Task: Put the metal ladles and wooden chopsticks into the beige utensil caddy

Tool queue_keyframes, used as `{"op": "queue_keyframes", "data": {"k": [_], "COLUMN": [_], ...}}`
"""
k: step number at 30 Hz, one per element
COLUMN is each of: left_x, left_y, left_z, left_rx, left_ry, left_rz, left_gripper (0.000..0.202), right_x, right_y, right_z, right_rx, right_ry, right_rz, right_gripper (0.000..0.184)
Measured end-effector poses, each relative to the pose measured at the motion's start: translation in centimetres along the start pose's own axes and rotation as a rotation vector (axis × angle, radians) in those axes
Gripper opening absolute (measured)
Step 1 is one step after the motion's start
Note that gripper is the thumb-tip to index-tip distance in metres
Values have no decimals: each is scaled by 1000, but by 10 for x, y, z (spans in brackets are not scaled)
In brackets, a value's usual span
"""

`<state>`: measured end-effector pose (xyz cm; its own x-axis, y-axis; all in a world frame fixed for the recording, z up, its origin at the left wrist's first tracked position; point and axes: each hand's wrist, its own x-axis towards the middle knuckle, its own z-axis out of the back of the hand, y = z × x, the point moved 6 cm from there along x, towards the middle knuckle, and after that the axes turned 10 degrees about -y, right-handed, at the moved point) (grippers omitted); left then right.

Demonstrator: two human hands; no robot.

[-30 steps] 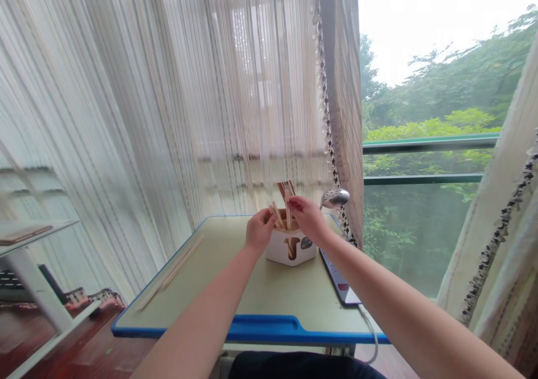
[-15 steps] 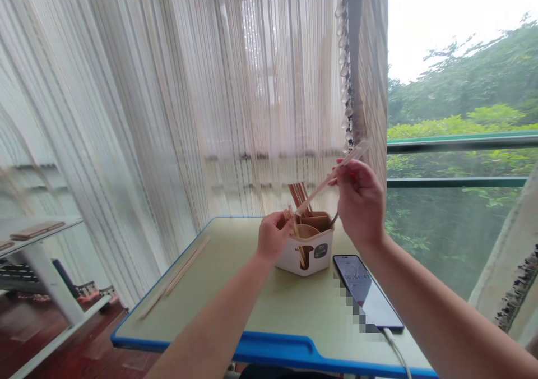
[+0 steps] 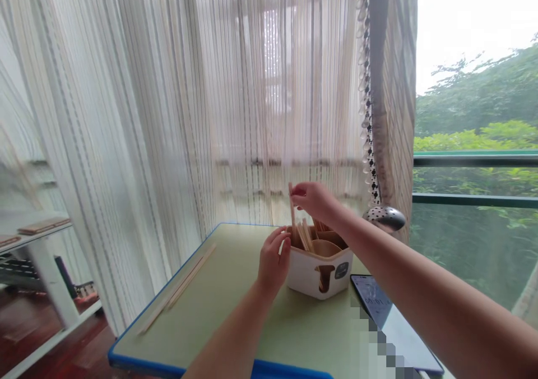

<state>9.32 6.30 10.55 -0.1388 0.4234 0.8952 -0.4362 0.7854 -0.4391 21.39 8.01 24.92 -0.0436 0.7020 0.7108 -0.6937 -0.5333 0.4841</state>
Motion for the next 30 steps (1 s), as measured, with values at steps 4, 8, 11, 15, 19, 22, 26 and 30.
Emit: {"op": "queue_keyframes", "data": {"k": [4,8,11,15,19,22,26,30], "left_x": [2,7,11,14,14,15,16,17], "left_y": [-9,1,8,12,17,21,25,25], "left_z": [9,13,7,-4,-11,-14,-13,-9], "left_rx": [3,11,-59,-192,-292,-305,-271,-211], "left_ry": [-29,-85,-32,47,73,53,-4,-62], "left_rz": [-31,70,106,147,262,325,358,324], "left_gripper": [18,23,25,23,23,24,24,22], "right_x": [-13,-27,-34,-36,-37,-37,-37,-35], "right_y": [-4,-1,0,4,9,16,26,32], "right_z": [-16,-27,-32,-30,-24,-18,-15,-16], "right_rx": [-112,-216,-283,-315,-382,-428,-546,-663], "right_ry": [155,261,303,310,283,207,175,228], "right_rz": [-88,-48,-15,-5,2,47,61,0], "right_gripper": [11,12,14,16,19,21,25,24]}}
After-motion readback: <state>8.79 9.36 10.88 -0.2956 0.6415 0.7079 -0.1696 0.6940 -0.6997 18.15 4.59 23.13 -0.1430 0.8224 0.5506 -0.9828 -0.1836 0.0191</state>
